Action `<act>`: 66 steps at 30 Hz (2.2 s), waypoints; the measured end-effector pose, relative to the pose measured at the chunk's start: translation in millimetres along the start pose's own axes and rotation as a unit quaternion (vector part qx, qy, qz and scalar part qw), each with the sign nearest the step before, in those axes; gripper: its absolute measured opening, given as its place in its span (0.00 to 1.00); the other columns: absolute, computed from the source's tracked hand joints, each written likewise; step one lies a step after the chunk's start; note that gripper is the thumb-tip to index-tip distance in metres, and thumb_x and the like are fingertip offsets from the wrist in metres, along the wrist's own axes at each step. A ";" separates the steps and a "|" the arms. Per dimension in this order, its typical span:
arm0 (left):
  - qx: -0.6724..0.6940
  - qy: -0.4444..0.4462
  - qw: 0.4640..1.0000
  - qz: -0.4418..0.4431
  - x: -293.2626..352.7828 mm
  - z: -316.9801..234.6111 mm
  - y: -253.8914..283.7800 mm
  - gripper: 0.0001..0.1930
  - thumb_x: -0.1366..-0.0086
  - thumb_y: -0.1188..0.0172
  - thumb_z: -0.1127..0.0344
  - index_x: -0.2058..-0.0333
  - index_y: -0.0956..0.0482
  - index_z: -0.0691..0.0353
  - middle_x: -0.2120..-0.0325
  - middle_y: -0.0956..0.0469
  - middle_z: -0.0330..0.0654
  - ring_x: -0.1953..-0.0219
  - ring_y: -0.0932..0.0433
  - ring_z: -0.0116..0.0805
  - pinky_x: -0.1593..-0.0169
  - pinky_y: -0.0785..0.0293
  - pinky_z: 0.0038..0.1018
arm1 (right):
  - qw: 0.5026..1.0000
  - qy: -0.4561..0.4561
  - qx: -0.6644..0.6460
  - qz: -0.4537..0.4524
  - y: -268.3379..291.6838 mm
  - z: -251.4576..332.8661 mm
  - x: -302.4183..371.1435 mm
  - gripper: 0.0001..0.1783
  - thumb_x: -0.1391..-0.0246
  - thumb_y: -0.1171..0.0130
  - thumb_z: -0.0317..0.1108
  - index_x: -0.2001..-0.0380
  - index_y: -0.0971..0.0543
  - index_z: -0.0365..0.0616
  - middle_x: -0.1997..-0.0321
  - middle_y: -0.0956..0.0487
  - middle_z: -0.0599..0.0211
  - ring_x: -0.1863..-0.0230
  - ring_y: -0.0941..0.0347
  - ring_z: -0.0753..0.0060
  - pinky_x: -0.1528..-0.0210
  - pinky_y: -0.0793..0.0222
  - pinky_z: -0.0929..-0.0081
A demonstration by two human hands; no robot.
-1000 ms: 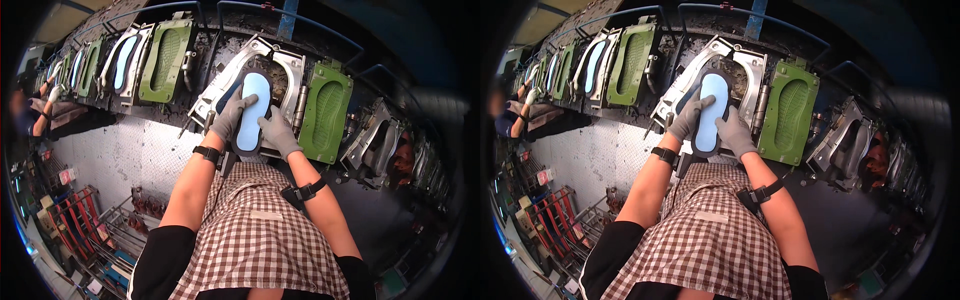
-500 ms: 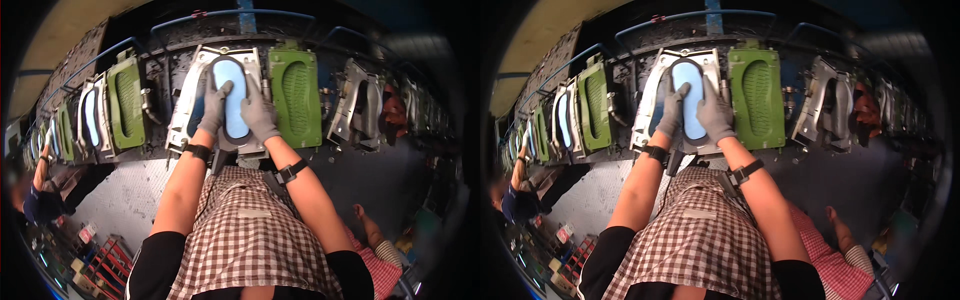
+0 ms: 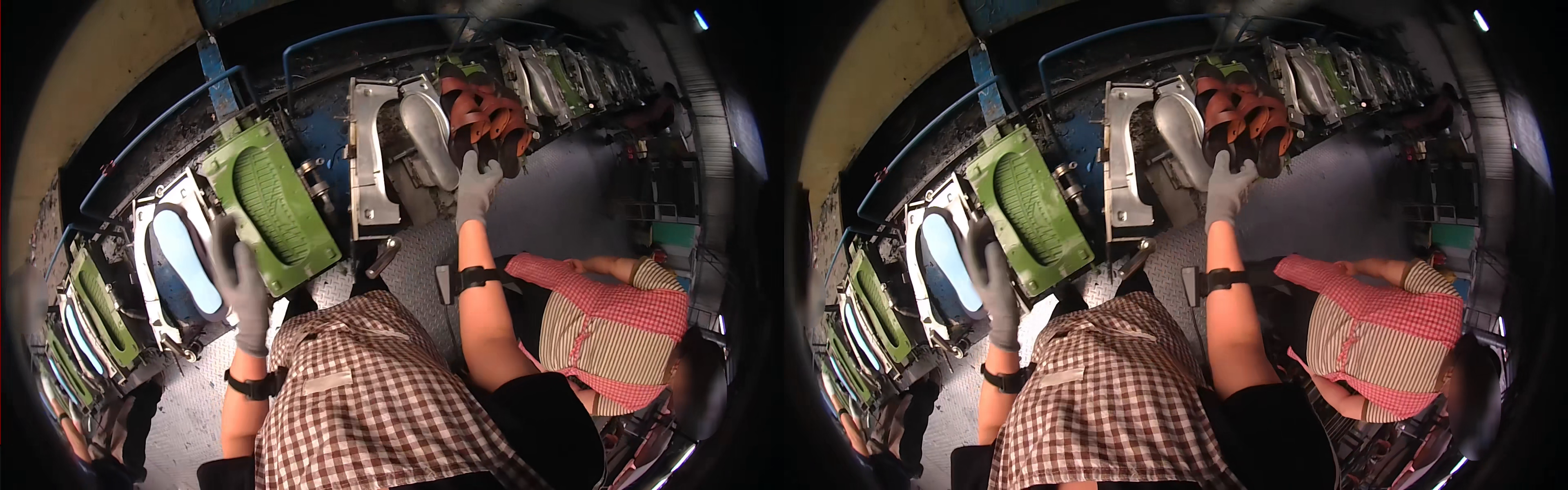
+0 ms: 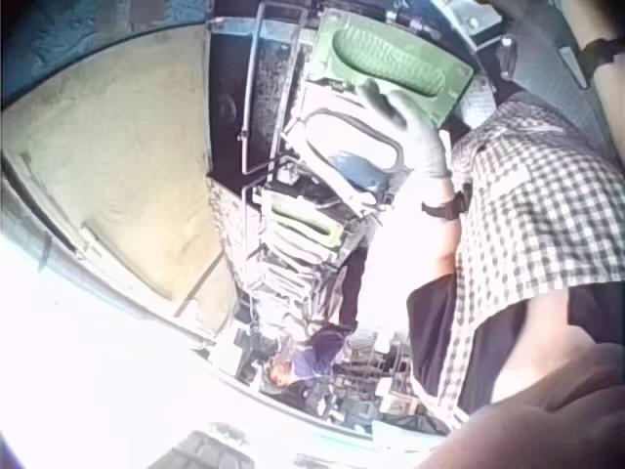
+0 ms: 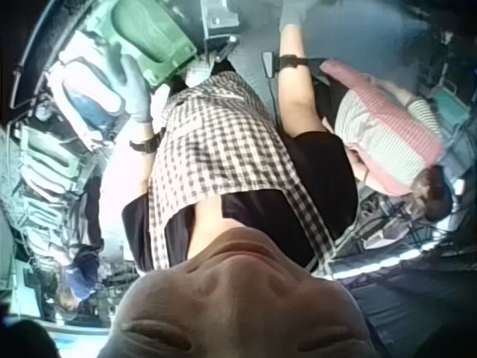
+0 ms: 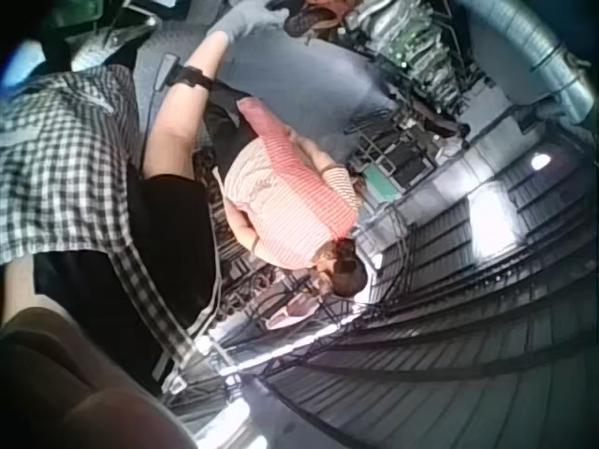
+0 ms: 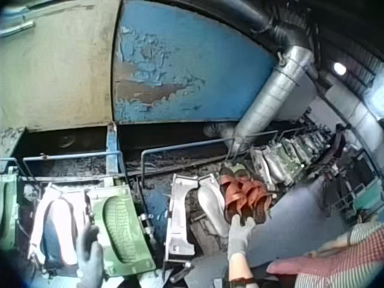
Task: Placing shoe uppers into a molding machine and retrieving molded shoes.
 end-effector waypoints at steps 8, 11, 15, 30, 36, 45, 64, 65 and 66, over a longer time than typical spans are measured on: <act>0.199 0.360 0.888 0.206 -33.9 0.8 -334.0 0.32 0.30 0.40 0.52 0.35 0.34 0.67 0.45 0.26 0.47 0.43 0.28 0.36 0.40 0.31 0.30 | 0.852 -0.195 -0.338 0.349 -10.4 10.5 -35.2 0.28 0.41 0.36 0.34 0.39 0.28 0.37 0.52 0.20 0.67 0.64 0.28 0.79 0.64 0.30 0.76; 0.214 0.224 0.928 0.207 -62.7 80.0 -391.8 0.21 0.30 0.43 0.62 0.42 0.25 0.66 0.48 0.20 0.48 0.47 0.21 0.37 0.42 0.25 0.31 | 0.798 -0.167 -0.436 0.380 8.1 30.9 -50.9 0.25 0.40 0.39 0.28 0.40 0.27 0.37 0.45 0.22 0.70 0.49 0.26 0.81 0.50 0.27 0.77; 0.150 0.209 0.945 0.202 -53.0 91.4 -403.9 0.15 0.33 0.42 0.67 0.52 0.17 0.67 0.54 0.16 0.49 0.52 0.17 0.35 0.46 0.22 0.30 | 0.826 0.029 -0.418 0.377 -4.4 44.2 -107.7 0.27 0.38 0.40 0.26 0.36 0.28 0.36 0.43 0.20 0.70 0.46 0.25 0.80 0.42 0.29 0.79; 0.159 0.478 0.820 0.271 82.1 39.9 -359.9 0.19 0.36 0.31 0.66 0.49 0.25 0.63 0.67 0.18 0.40 0.71 0.18 0.31 0.69 0.17 0.27 | 0.662 0.549 -0.088 0.502 -40.6 57.9 -26.0 0.13 0.42 0.43 0.40 0.54 0.19 0.55 0.57 0.16 0.65 0.62 0.18 0.52 0.60 0.23 0.56; 0.248 0.467 0.824 0.202 107.2 54.4 -353.6 0.19 0.37 0.39 0.76 0.47 0.27 0.65 0.61 0.18 0.41 0.69 0.17 0.29 0.71 0.20 0.23 | 0.612 0.424 -0.009 0.667 9.3 -13.6 -33.6 0.19 0.43 0.38 0.43 0.50 0.17 0.50 0.54 0.17 0.61 0.59 0.18 0.50 0.55 0.22 0.58; 0.338 0.359 0.869 -0.028 15.8 32.1 -358.0 0.23 0.34 0.35 0.64 0.43 0.26 0.64 0.51 0.21 0.44 0.54 0.19 0.34 0.48 0.21 0.29 | 0.711 0.304 0.134 0.620 -49.9 12.1 -51.0 0.32 0.37 0.47 0.50 0.35 0.31 0.46 0.52 0.17 0.48 0.50 0.20 0.42 0.46 0.26 0.52; 0.096 0.196 0.976 0.009 -35.5 2.0 -407.4 0.47 0.35 0.34 0.55 0.26 0.50 0.63 0.36 0.32 0.58 0.39 0.27 0.46 0.37 0.30 0.35 | 0.794 0.394 -0.056 0.460 -32.1 7.5 -105.7 0.28 0.39 0.43 0.34 0.35 0.26 0.56 0.51 0.15 0.54 0.55 0.18 0.46 0.53 0.23 0.54; -0.090 0.116 0.988 -0.038 -29.1 4.0 -398.6 0.46 0.36 0.33 0.56 0.27 0.48 0.64 0.36 0.31 0.58 0.36 0.30 0.50 0.33 0.35 0.37 | 0.808 0.440 -0.070 0.386 -11.7 6.5 -122.5 0.29 0.40 0.40 0.33 0.34 0.26 0.54 0.55 0.15 0.57 0.57 0.17 0.50 0.54 0.23 0.57; -0.270 0.027 0.958 -0.091 -21.0 5.7 -397.1 0.45 0.37 0.33 0.56 0.28 0.46 0.65 0.36 0.31 0.58 0.33 0.33 0.53 0.30 0.40 0.40 | 0.813 0.486 -0.082 0.312 10.0 5.2 -141.4 0.31 0.42 0.37 0.31 0.34 0.26 0.51 0.58 0.14 0.61 0.59 0.17 0.53 0.55 0.22 0.60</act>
Point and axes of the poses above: each hand's wrist, its own x-axis away from the middle knuckle, its own y-axis out of the back of the hand, z = x × y, the point moved 4 cm from there along -x, towards the middle knuckle
